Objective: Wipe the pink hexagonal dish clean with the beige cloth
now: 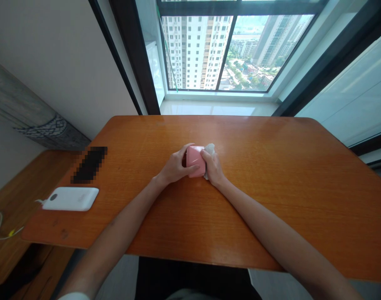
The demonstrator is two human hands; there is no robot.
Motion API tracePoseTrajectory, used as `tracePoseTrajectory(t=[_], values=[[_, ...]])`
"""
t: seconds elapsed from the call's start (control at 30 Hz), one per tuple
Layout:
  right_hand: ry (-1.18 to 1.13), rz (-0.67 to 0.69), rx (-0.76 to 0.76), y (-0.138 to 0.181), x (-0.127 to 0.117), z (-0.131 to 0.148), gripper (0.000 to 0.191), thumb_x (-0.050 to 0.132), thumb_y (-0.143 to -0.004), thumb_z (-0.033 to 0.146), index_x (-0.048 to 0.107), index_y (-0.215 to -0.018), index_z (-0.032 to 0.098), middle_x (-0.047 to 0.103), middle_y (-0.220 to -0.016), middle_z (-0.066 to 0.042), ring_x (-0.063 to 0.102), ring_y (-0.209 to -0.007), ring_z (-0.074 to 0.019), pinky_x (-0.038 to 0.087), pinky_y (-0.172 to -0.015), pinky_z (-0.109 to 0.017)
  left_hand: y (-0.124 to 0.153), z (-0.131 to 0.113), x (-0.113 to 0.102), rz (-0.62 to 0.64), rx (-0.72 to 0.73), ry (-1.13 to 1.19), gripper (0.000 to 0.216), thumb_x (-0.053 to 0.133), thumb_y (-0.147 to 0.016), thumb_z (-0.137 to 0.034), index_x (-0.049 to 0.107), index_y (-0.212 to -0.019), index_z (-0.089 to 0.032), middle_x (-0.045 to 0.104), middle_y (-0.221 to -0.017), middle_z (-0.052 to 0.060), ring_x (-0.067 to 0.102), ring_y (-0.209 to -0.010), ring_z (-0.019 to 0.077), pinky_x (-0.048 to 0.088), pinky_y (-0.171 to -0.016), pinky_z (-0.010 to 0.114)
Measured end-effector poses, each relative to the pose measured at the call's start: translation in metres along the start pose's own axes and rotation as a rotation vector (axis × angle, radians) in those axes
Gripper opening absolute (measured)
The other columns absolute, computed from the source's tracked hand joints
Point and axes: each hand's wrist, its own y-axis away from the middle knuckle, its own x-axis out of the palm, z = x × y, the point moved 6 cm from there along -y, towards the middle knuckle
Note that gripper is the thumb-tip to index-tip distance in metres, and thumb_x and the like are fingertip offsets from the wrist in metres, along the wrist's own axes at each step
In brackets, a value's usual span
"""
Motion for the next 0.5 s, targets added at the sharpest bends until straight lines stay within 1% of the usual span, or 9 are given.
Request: tracePoseTrajectory(t=[0.07,0.1,0.13,0.2,0.23,0.27,0.33,0.4,0.5], values=[[-0.002,-0.008,-0.001,-0.001,-0.001,-0.001,0.048,0.068,-0.092,0.069,0.06,-0.078,0.024,0.053,-0.068,0.002,0.047,-0.067,-0.0161,0.04,-0.058,-0.029,0.0,0.003,0.001,0.014,-0.006,0.017,0.092,0.078,-0.092,-0.068,0.05,-0.163,-0.017,0.076,-0.143,0.016,0.077,-0.122,0.0351,0.061,-0.11,0.049],[-0.006,-0.007,-0.002,-0.002,-0.001,-0.002,0.048,0.068,-0.092,0.069,0.06,-0.077,0.024,0.053,-0.068,0.002,0.047,-0.067,-0.0159,0.04,-0.058,-0.028,0.001,0.004,0.001,0.014,0.015,0.007,0.096,0.078,-0.092,-0.07,0.045,-0.167,-0.019,0.071,-0.151,0.017,0.074,-0.13,0.0371,0.059,-0.115,0.052],[-0.01,-0.007,0.001,-0.003,-0.001,-0.003,0.048,0.067,-0.092,0.068,0.059,-0.077,0.024,0.054,-0.068,0.002,0.047,-0.066,-0.0156,0.04,-0.058,-0.028,0.001,0.003,0.001,0.017,0.055,-0.016,0.104,0.08,-0.09,-0.071,0.039,-0.171,-0.022,0.064,-0.161,0.019,0.069,-0.14,0.0397,0.055,-0.121,0.055],[-0.013,-0.013,0.008,-0.005,-0.002,-0.005,0.048,0.067,-0.092,0.068,0.058,-0.076,0.024,0.054,-0.069,0.002,0.045,-0.066,-0.0151,0.039,-0.058,-0.028,0.003,-0.001,0.0,0.028,0.177,-0.108,0.123,0.089,-0.081,-0.075,0.028,-0.177,-0.026,0.044,-0.178,0.022,0.053,-0.159,0.0443,0.045,-0.131,0.061],[-0.013,-0.018,0.012,-0.006,-0.003,-0.005,0.048,0.066,-0.092,0.067,0.057,-0.075,0.024,0.054,-0.069,0.002,0.045,-0.066,-0.015,0.039,-0.058,-0.029,0.004,-0.003,0.0,0.039,0.242,-0.168,0.131,0.093,-0.076,-0.075,0.025,-0.178,-0.028,0.036,-0.182,0.022,0.045,-0.165,0.0453,0.041,-0.135,0.063],[-0.012,-0.022,0.015,-0.006,-0.004,-0.006,0.048,0.066,-0.092,0.067,0.057,-0.075,0.024,0.054,-0.069,0.002,0.044,-0.066,-0.0149,0.038,-0.058,-0.029,0.005,-0.005,0.001,0.049,0.298,-0.23,0.135,0.095,-0.074,-0.073,0.022,-0.178,-0.029,0.031,-0.184,0.022,0.039,-0.169,0.0454,0.039,-0.137,0.064],[-0.009,-0.021,0.017,-0.007,-0.004,-0.006,0.047,0.065,-0.092,0.066,0.056,-0.074,0.023,0.053,-0.07,0.002,0.044,-0.067,-0.0149,0.038,-0.059,-0.029,0.007,-0.007,0.002,0.051,0.374,-0.326,0.13,0.095,-0.079,-0.068,0.02,-0.179,-0.031,0.031,-0.184,0.021,0.036,-0.171,0.0438,0.038,-0.137,0.065],[0.0,-0.019,0.014,-0.007,-0.004,-0.004,0.048,0.064,-0.093,0.067,0.055,-0.073,0.023,0.052,-0.07,0.002,0.043,-0.067,-0.0147,0.037,-0.059,-0.029,0.008,-0.009,0.001,0.026,0.402,-0.354,0.122,0.093,-0.084,-0.061,0.021,-0.178,-0.031,0.037,-0.181,0.021,0.04,-0.169,0.0419,0.041,-0.137,0.063],[0.016,-0.024,-0.002,-0.004,-0.003,0.002,0.05,0.066,-0.092,0.069,0.055,-0.072,0.023,0.051,-0.069,0.002,0.044,-0.066,-0.0149,0.037,-0.058,-0.029,0.007,-0.012,0.0,0.0,0.36,-0.294,0.119,0.098,-0.078,-0.059,0.032,-0.173,-0.028,0.05,-0.171,0.019,0.053,-0.16,0.0407,0.047,-0.134,0.058]])
